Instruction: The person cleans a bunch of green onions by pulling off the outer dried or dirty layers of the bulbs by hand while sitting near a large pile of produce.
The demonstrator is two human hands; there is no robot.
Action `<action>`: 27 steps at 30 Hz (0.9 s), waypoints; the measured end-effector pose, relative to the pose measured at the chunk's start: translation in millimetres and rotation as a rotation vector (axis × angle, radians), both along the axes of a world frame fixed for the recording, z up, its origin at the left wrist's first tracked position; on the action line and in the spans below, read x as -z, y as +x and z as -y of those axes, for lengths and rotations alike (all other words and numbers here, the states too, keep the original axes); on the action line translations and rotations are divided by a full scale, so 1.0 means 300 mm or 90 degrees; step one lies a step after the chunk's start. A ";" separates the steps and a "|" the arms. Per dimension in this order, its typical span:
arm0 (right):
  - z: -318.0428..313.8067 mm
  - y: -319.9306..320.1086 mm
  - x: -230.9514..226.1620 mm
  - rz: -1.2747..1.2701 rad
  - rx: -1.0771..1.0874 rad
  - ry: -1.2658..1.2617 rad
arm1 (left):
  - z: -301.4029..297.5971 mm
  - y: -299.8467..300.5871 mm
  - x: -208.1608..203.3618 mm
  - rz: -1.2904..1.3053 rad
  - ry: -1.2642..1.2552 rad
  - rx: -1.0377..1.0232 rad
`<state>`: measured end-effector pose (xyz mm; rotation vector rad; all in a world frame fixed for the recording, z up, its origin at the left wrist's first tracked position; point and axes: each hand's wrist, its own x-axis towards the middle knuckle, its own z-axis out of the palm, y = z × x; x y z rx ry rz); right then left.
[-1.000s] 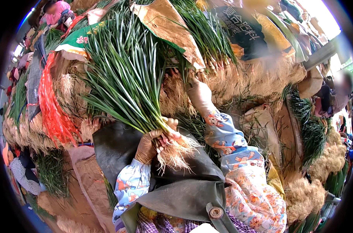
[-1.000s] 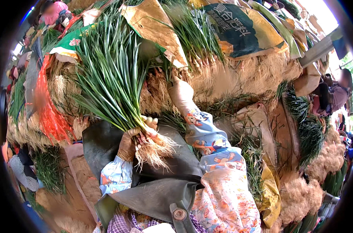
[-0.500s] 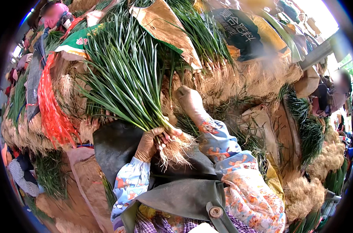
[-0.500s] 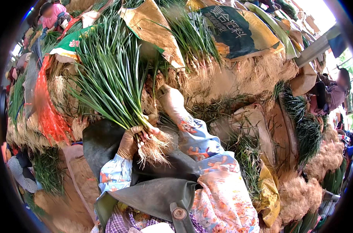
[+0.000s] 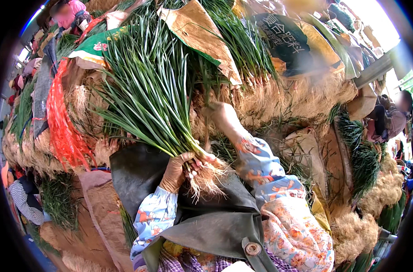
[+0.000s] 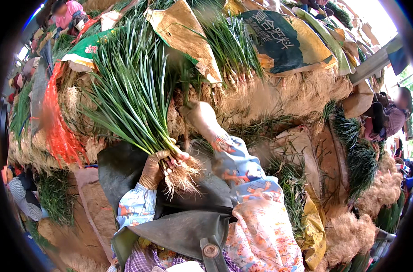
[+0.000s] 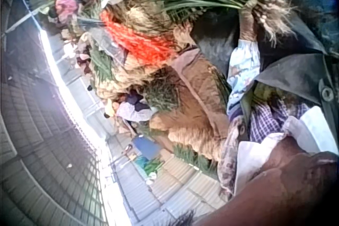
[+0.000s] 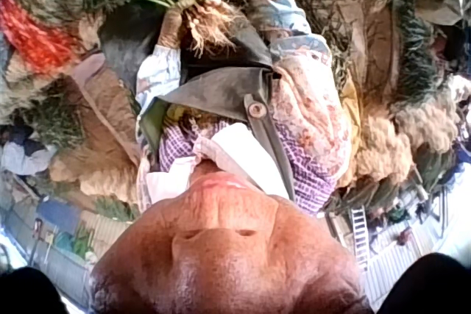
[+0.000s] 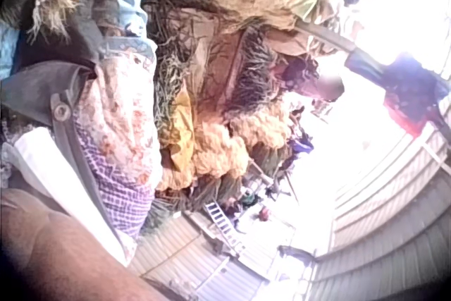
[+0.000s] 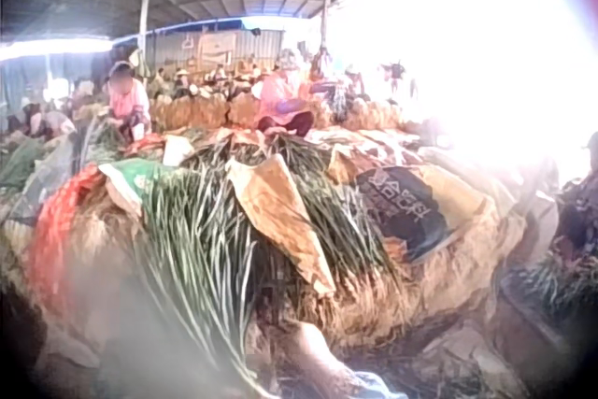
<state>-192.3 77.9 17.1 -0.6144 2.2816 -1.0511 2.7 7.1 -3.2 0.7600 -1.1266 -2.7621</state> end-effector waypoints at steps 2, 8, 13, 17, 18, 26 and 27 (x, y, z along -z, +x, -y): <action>-0.044 0.104 -0.013 -0.104 -0.076 -0.043 | -0.009 -0.016 -0.002 0.033 -0.015 0.020; -0.024 0.204 0.030 -0.229 0.027 -0.153 | 0.006 -0.023 -0.014 0.005 -0.051 -0.039; -0.077 0.010 0.289 0.159 0.254 -0.360 | -0.014 0.002 -0.022 -0.201 0.056 -0.076; -0.232 -0.007 0.256 -0.465 -0.845 0.346 | -0.007 -0.002 -0.008 -0.262 0.104 -0.045; -0.235 -0.017 0.255 -0.405 -0.722 0.340 | -0.002 0.000 -0.003 -0.237 0.120 -0.036; 0.051 -0.238 0.176 -0.330 0.027 0.139 | -0.006 -0.043 -0.032 -0.131 0.178 0.030; 0.080 -0.200 0.150 -0.394 0.053 0.071 | -0.004 -0.029 -0.036 -0.156 0.135 -0.002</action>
